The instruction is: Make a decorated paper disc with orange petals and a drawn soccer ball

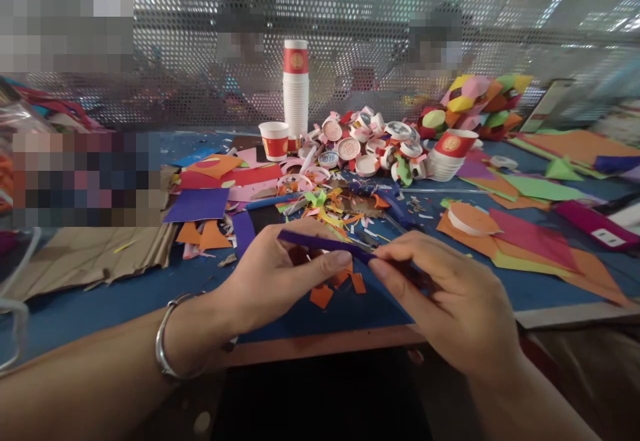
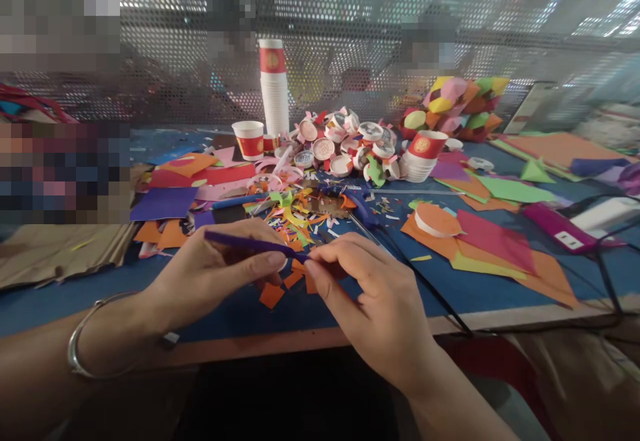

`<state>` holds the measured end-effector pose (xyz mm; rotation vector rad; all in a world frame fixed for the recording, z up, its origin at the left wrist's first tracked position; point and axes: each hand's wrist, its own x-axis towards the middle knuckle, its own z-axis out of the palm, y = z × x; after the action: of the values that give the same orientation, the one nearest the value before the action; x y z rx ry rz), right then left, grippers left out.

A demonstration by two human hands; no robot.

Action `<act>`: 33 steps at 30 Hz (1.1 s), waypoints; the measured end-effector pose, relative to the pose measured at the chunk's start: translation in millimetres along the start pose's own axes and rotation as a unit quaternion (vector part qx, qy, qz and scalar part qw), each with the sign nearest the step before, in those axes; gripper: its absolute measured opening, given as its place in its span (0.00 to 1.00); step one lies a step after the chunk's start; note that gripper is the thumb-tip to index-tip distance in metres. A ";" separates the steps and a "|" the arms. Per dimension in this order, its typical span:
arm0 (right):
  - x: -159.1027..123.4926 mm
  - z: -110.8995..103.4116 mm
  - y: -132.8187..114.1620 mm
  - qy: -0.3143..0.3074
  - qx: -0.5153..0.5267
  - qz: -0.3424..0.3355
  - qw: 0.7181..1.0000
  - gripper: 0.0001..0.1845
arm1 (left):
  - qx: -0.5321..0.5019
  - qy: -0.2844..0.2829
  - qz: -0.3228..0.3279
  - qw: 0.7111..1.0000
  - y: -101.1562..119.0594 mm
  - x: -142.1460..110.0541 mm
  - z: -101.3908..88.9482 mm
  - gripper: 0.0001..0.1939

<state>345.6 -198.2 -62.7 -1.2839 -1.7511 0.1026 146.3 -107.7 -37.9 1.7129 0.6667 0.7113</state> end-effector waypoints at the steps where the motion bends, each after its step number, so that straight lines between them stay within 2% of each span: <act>1: -0.1 -2.2 1.5 -0.015 0.001 0.001 1.000 0.04 | -0.010 0.003 -0.010 1.000 -0.1 0.0 -1.9 0.11; 5: -3.5 -8.9 5.9 -0.083 0.012 0.015 0.996 0.06 | 0.012 0.032 0.012 0.999 -1.4 0.4 -9.6 0.17; 11: -6.8 -7.7 8.9 -0.125 0.040 0.054 0.990 0.08 | 0.097 -0.054 0.014 0.994 -1.6 1.4 -9.1 0.04; 13: -7.4 -8.7 13.1 -0.115 0.024 0.052 0.992 0.08 | 0.125 -0.058 0.012 0.990 -1.5 1.4 -9.2 0.03; 17: -13.0 -16.1 31.6 -0.052 -0.081 0.050 0.994 0.05 | 0.174 0.012 0.015 0.985 -2.7 0.9 -14.2 0.04; 19: -18.2 -20.1 42.9 -0.038 -0.134 0.055 0.989 0.05 | 0.158 0.018 -0.005 0.987 -3.7 1.0 -16.6 0.05; 25: -27.2 -21.8 57.0 -0.054 -0.170 0.046 0.983 0.06 | 0.061 -0.029 -0.033 0.997 -3.1 3.2 -15.1 0.04; 29: -21.6 -22.2 61.3 -0.034 -0.186 0.019 0.982 0.08 | 0.070 -0.078 -0.047 0.993 -2.5 2.6 -15.1 0.06; 33: -11.6 -28.8 77.9 -0.032 -0.253 0.002 0.967 0.09 | 0.098 -0.091 -0.060 0.989 -5.7 0.6 -17.8 0.08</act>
<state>421.3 -184.6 -96.2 -1.6595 -1.9008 -0.3257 133.0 -94.7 -39.7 1.8730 0.7242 0.4097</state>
